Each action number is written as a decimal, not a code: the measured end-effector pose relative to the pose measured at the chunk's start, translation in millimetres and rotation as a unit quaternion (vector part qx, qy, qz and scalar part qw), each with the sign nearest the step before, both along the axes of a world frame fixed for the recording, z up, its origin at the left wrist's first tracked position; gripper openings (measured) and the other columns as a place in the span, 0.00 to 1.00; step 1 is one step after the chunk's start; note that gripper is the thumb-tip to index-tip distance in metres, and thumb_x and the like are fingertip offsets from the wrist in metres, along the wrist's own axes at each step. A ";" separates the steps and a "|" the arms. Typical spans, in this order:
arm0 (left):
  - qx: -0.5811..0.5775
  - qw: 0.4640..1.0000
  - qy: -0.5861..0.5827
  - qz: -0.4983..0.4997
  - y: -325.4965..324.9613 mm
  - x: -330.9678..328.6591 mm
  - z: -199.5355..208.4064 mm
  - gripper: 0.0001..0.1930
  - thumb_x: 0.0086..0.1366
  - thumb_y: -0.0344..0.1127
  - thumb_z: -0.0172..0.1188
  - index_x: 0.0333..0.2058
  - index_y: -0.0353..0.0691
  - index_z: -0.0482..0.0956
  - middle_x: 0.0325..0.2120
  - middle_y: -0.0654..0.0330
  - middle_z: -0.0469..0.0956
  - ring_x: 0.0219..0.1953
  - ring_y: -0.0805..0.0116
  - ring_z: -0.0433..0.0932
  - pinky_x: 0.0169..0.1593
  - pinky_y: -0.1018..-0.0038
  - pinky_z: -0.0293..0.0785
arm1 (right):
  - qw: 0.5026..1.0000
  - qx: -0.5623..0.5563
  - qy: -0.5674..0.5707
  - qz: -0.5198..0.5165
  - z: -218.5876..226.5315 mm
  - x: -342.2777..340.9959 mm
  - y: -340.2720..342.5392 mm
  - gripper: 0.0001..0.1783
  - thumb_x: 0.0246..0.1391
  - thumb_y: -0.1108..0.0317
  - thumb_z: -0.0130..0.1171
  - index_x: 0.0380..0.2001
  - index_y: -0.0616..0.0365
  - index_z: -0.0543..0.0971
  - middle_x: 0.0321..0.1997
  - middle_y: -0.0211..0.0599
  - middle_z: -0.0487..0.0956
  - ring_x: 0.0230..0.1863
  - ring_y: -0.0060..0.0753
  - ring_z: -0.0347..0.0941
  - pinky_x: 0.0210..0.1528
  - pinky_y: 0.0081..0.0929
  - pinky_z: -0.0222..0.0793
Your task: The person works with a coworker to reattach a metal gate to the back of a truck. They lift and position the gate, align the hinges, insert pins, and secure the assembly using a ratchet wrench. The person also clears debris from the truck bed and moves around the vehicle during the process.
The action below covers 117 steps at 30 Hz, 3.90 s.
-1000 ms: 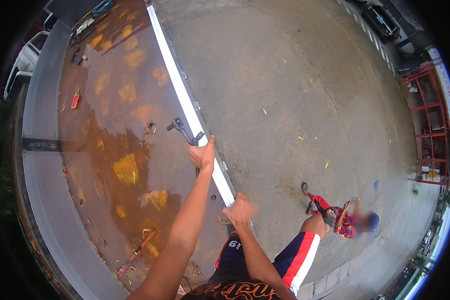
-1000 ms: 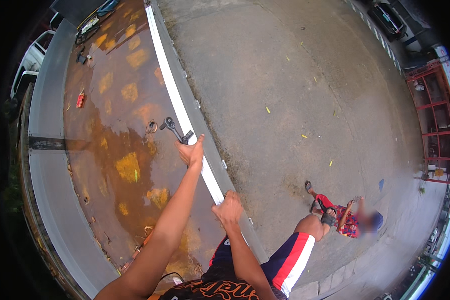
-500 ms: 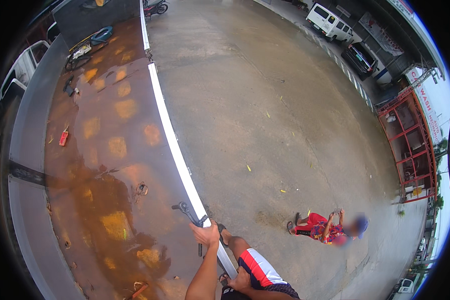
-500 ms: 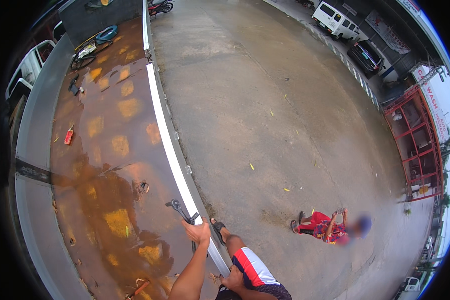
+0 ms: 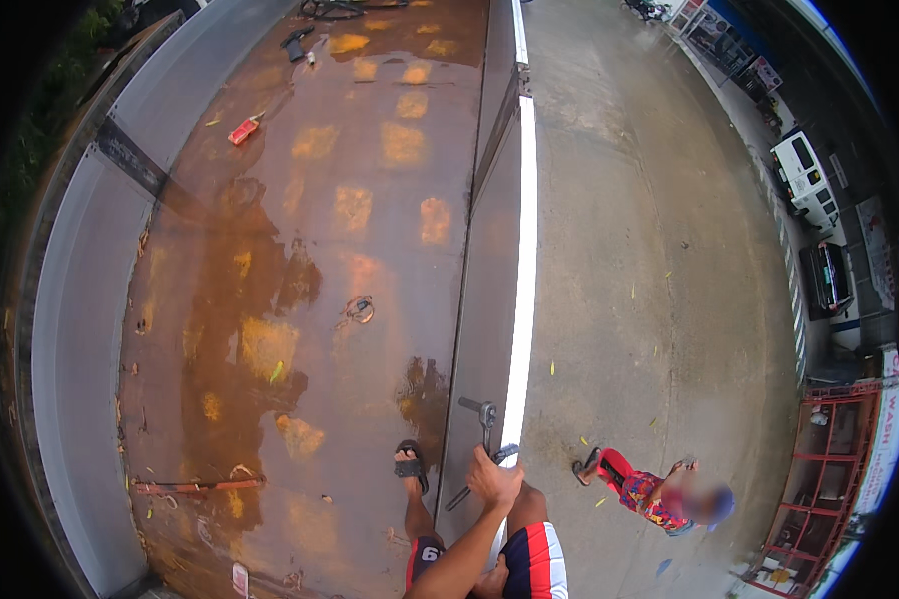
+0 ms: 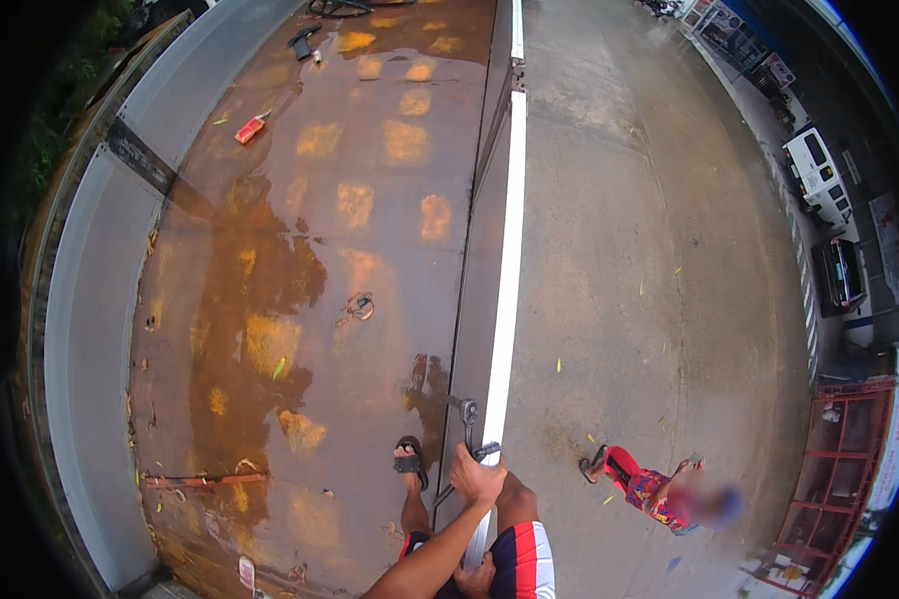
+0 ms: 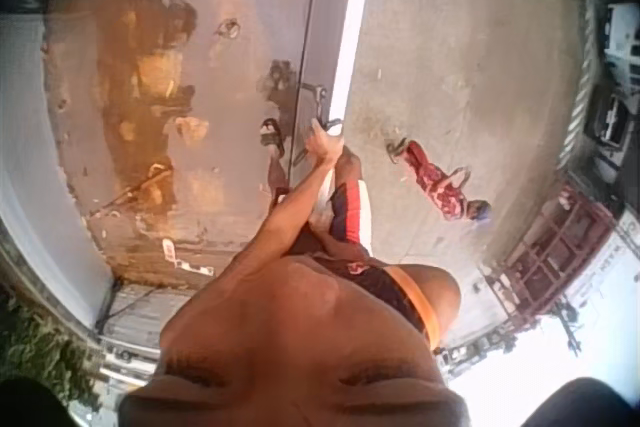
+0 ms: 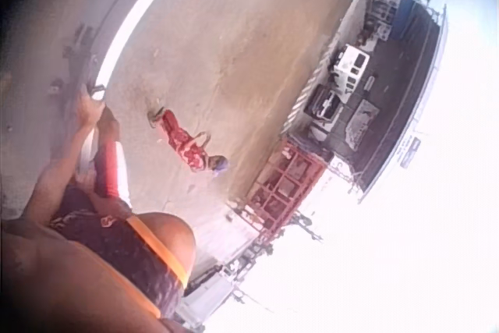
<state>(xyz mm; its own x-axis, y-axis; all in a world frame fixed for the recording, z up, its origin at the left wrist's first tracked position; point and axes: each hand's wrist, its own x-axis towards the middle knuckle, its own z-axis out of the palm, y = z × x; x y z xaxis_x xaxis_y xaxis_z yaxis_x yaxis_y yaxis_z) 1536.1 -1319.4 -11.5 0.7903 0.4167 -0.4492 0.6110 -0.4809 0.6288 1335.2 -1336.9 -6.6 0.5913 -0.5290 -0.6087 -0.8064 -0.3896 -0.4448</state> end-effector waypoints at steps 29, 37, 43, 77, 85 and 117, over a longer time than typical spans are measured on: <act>-0.127 0.992 0.018 0.018 17.0 127.4 30.7 0.36 0.41 0.45 0.79 0.46 0.40 0.69 0.32 0.51 0.81 0.39 0.48 0.80 0.46 0.54 0.70 | 0.960 -0.266 -0.025 0.080 64.8 612.4 0.5 0.41 0.43 0.43 0.68 0.48 0.73 0.82 0.50 0.64 0.82 0.53 0.61 0.80 0.58 0.49 0.74; -0.076 0.993 0.037 0.084 -5.9 176.6 45.6 0.40 0.43 0.50 0.80 0.51 0.40 0.70 0.40 0.53 0.80 0.48 0.51 0.78 0.53 0.54 0.65 | 0.962 -0.249 -0.066 0.088 73.4 603.5 6.5 0.36 0.46 0.50 0.70 0.46 0.76 0.81 0.46 0.65 0.83 0.51 0.63 0.80 0.57 0.50 0.73; -0.042 0.994 -0.005 0.100 -13.5 200.6 34.2 0.36 0.48 0.49 0.75 0.52 0.42 0.70 0.42 0.53 0.80 0.50 0.53 0.77 0.54 0.55 0.66 | 0.974 -0.185 -0.088 0.092 55.5 601.3 -5.0 0.36 0.47 0.50 0.69 0.46 0.78 0.80 0.46 0.66 0.82 0.49 0.63 0.80 0.56 0.49 0.72; 0.000 0.997 0.023 0.075 -20.4 203.1 28.4 0.35 0.50 0.55 0.72 0.49 0.38 0.71 0.41 0.46 0.82 0.46 0.46 0.82 0.52 0.53 0.73 | 0.403 -0.012 -0.340 0.850 49.9 720.5 -58.4 0.06 0.45 0.70 0.60 0.18 0.56 0.76 0.20 0.41 0.79 0.24 0.50 0.77 0.33 0.45 0.71; -0.039 0.997 -0.004 0.070 -19.2 201.8 38.5 0.35 0.50 0.48 0.72 0.52 0.34 0.69 0.43 0.45 0.80 0.50 0.48 0.79 0.53 0.53 0.70 | 0.408 0.003 -0.356 0.841 44.9 722.5 -61.9 0.12 0.45 0.73 0.60 0.15 0.57 0.68 0.17 0.44 0.71 0.21 0.52 0.69 0.29 0.46 0.63; -0.013 0.997 -0.001 0.082 -24.1 200.9 40.6 0.41 0.45 0.49 0.71 0.56 0.35 0.68 0.42 0.52 0.78 0.50 0.54 0.78 0.55 0.61 0.64 | 0.372 -0.009 -0.302 0.878 51.1 724.0 -57.3 0.11 0.47 0.71 0.58 0.16 0.59 0.69 0.17 0.47 0.70 0.22 0.55 0.68 0.31 0.47 0.60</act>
